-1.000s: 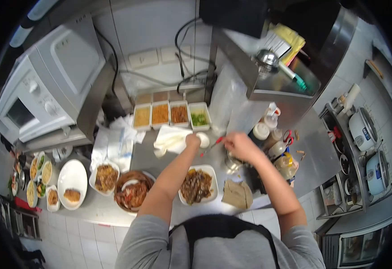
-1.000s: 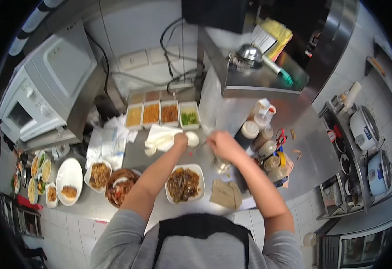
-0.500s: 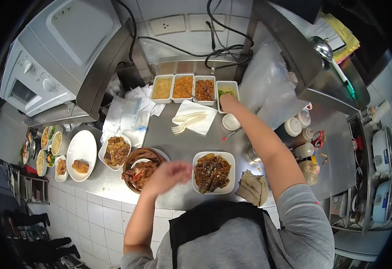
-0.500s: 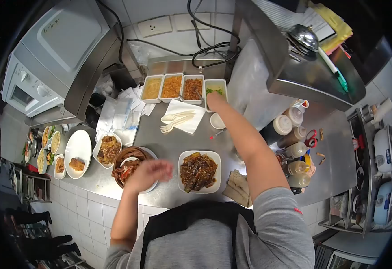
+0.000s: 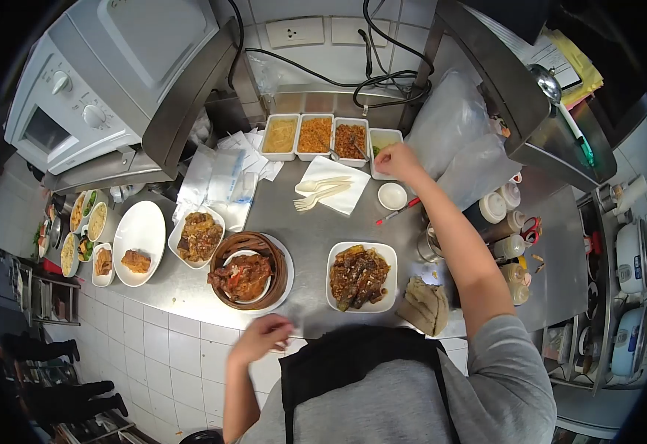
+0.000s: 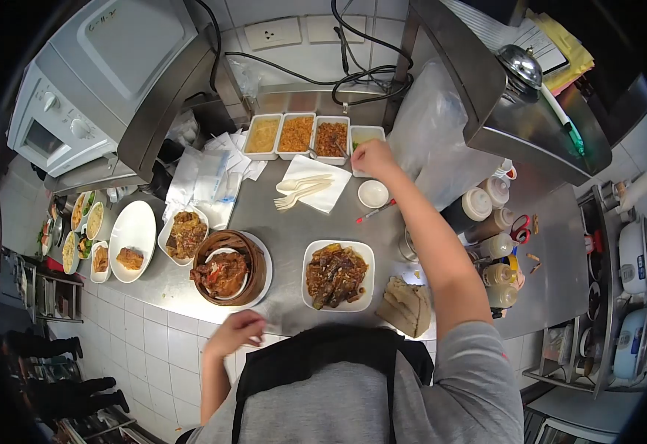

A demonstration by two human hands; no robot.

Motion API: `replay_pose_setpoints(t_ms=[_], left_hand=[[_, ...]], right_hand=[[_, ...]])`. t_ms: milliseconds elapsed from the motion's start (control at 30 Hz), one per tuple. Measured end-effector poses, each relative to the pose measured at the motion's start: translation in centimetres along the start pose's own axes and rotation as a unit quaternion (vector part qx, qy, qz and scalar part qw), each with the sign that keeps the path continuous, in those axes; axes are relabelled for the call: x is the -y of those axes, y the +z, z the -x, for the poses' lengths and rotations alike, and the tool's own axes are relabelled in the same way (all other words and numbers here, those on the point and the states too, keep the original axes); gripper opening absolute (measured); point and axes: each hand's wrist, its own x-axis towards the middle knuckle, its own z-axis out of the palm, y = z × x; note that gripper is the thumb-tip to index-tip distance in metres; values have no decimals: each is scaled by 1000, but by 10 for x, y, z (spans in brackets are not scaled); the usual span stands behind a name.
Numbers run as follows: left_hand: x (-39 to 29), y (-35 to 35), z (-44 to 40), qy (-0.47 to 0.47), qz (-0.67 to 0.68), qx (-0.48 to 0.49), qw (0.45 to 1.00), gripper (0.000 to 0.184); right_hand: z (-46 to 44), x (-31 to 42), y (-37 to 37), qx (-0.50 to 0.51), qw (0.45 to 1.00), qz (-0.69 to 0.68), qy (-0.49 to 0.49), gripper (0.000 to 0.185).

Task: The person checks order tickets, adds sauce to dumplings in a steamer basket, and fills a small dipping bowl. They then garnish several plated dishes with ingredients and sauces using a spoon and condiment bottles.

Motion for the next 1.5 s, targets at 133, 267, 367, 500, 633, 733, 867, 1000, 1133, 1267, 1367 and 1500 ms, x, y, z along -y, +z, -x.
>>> replay_pose_setpoints(t_ms=[133, 267, 367, 500, 633, 733, 867, 1000, 1133, 1267, 1367, 1500], left_hand=[[-3, -83, 31, -24, 14, -167, 986, 15], [21, -146, -6, -3, 111, -350, 930, 31], [32, -164, -33, 61, 267, -284, 919, 36], [43, -173, -55, 165, 361, -242, 885, 32], [39, -173, -64, 198, 374, -232, 876, 25], [41, -179, -68, 212, 371, -228, 875, 25], [50, -192, -85, 224, 380, -269, 856, 34], [54, -201, -72, 211, 368, -294, 856, 30], [41, -200, -19, 223, 309, -322, 867, 34], [19, -189, 33, 214, 238, -329, 889, 39], [-3, -168, 67, 210, 212, -305, 904, 42], [-25, -134, 91, 205, 192, -267, 922, 48]], right_hand=[[77, 39, 24, 123, 978, -165, -22, 11], [146, 72, 52, 149, 983, -94, -52, 10], [172, 84, 39, 111, 989, -22, -93, 11], [185, 99, 22, 85, 995, -11, -59, 12], [183, 105, 28, 81, 996, -18, -23, 11], [173, 117, 24, 131, 990, -53, 25, 8], [125, 147, 45, 220, 941, -249, 58, 9], [78, 228, 86, 268, 922, -279, -22, 11], [51, 303, 143, 285, 913, -261, -127, 13], [49, 351, 190, 296, 907, -242, -178, 16], [55, 366, 192, 156, 921, -95, -344, 15], [68, 369, 160, 52, 914, -31, -401, 15]])
